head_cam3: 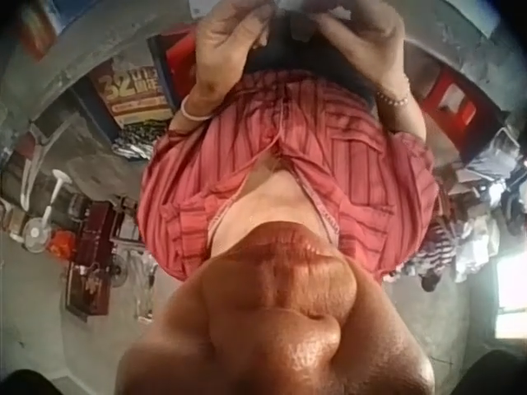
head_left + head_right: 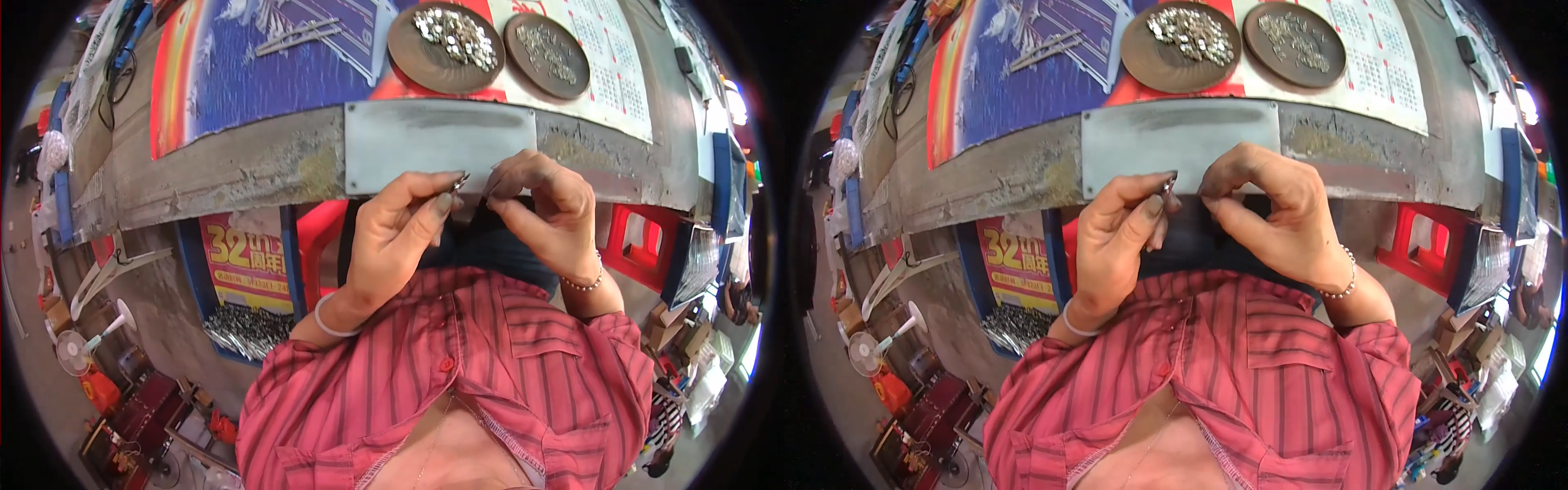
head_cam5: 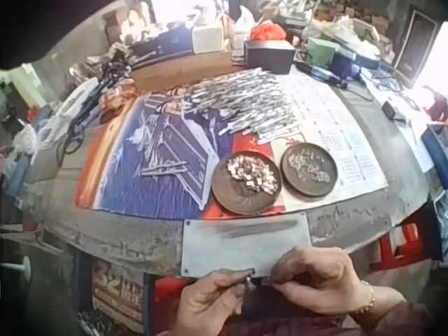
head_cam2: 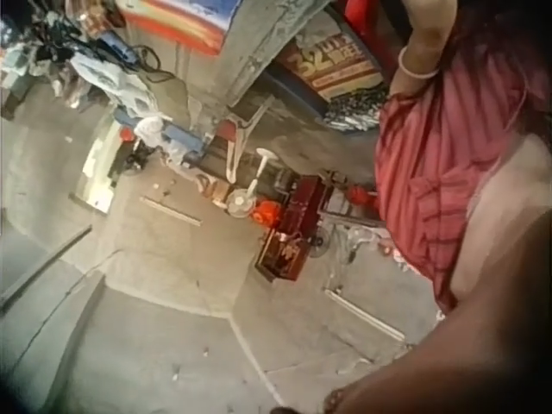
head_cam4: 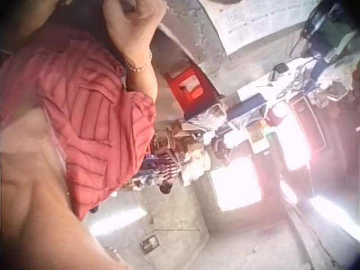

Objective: Manually assemble small metal pins into metal circular components at a workbench.

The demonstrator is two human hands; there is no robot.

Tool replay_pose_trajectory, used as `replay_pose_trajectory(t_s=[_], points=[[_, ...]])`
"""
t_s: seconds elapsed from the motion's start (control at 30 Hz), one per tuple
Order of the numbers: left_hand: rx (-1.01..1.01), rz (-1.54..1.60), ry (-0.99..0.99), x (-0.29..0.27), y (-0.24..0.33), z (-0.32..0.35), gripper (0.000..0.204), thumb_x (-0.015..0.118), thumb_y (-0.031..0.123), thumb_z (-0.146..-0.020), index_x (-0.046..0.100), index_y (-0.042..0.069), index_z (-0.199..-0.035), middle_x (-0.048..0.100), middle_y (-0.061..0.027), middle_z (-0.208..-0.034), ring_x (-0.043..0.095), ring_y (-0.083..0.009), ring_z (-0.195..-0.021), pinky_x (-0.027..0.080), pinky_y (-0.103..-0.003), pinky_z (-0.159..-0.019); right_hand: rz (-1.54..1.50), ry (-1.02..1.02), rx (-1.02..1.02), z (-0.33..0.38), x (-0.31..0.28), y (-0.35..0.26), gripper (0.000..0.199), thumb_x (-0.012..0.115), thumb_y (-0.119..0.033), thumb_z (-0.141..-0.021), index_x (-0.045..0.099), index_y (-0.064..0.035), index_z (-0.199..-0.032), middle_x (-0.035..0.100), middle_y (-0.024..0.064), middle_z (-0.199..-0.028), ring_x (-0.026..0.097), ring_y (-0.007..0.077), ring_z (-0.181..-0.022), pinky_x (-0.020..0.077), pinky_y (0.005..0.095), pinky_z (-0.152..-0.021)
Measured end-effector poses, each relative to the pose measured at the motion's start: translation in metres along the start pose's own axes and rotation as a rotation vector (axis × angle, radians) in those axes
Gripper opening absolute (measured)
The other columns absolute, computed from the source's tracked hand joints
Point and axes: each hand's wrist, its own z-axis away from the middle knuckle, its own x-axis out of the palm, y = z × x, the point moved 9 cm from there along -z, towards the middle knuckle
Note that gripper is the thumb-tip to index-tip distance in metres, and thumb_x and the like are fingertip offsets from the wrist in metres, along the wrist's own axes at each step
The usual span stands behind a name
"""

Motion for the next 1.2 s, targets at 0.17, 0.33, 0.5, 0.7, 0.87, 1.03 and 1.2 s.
replay_pose_trajectory(t_s=[0.17,0.33,0.5,0.7,0.87,1.03,1.2], points=[[-0.050,0.072,-0.085,0.027,-0.009,-0.001,0.025,0.051,0.006,-0.094,0.056,0.000,-0.119,0.060,0.0007,-0.093,0.044,-0.0008,-0.068,0.038,-0.016,-0.060,-0.250,0.255,0.181,0.027,-0.011,0.016,0.013,0.067,0.006,-0.076,0.060,0.0030,-0.087,0.064,0.0077,-0.084,0.063,0.0130,-0.075,0.0504,0.0255,-0.066],[-0.067,0.086,-0.114,0.041,-0.020,0.002,0.027,0.051,0.004,-0.094,0.054,0.000,-0.121,0.058,0.0013,-0.094,0.044,-0.0014,-0.070,0.039,-0.016,-0.061,-0.098,0.227,-0.013,0.035,-0.014,0.011,0.015,0.068,0.003,-0.077,0.059,0.0019,-0.088,0.063,0.0078,-0.082,0.063,0.0147,-0.070,0.0494,0.0247,-0.062],[-0.050,0.066,-0.136,0.045,-0.023,0.004,0.028,0.051,0.003,-0.094,0.054,0.000,-0.121,0.055,0.0012,-0.095,0.044,-0.0018,-0.072,0.039,-0.016,-0.062,0.072,0.245,-0.098,0.039,-0.012,0.003,0.013,0.067,0.002,-0.076,0.059,-0.0021,-0.085,0.058,0.0070,-0.078,0.058,0.0186,-0.065,0.0466,0.0263,-0.058],[0.021,0.027,-0.150,0.049,-0.020,0.004,0.028,0.051,-0.001,-0.092,0.054,0.000,-0.121,0.051,0.0004,-0.099,0.045,-0.0021,-0.073,0.038,-0.016,-0.063,0.068,0.257,-0.115,0.039,-0.014,0.008,0.015,0.068,0.001,-0.076,0.057,-0.0023,-0.084,0.058,0.0067,-0.080,0.056,0.0179,-0.071,0.0469,0.0258,-0.063],[0.080,0.126,-0.217,0.054,-0.017,0.001,0.028,0.050,-0.006,-0.091,0.054,-0.001,-0.119,0.048,-0.0013,-0.099,0.043,-0.0041,-0.077,0.036,-0.017,-0.066,-0.829,0.173,0.163,0.035,0.002,0.049,0.019,0.069,-0.001,-0.080,0.052,-0.0018,-0.086,0.055,0.0061,-0.090,0.055,0.0109,-0.083,0.0483,0.0239,-0.074],[0.126,0.184,-0.262,0.057,-0.012,0.009,0.029,0.051,-0.008,-0.089,0.054,0.000,-0.117,0.046,-0.0035,-0.100,0.045,-0.0077,-0.083,0.038,-0.019,-0.072,-1.168,0.073,0.212,0.032,0.019,0.050,0.020,0.071,0.002,-0.078,0.053,-0.0017,-0.086,0.056,0.0067,-0.088,0.056,0.0121,-0.081,0.0491,0.0238,-0.073],[0.407,-0.086,-0.052,0.046,0.013,0.009,0.031,0.055,-0.011,-0.086,0.056,-0.001,-0.114,0.051,-0.0094,-0.100,0.050,-0.0134,-0.086,0.042,-0.022,-0.072,-0.614,0.355,0.011,0.028,0.001,0.021,0.017,0.070,0.001,-0.079,0.055,0.0027,-0.088,0.060,0.0105,-0.088,0.059,0.0140,-0.080,0.0501,0.0261,-0.070]])
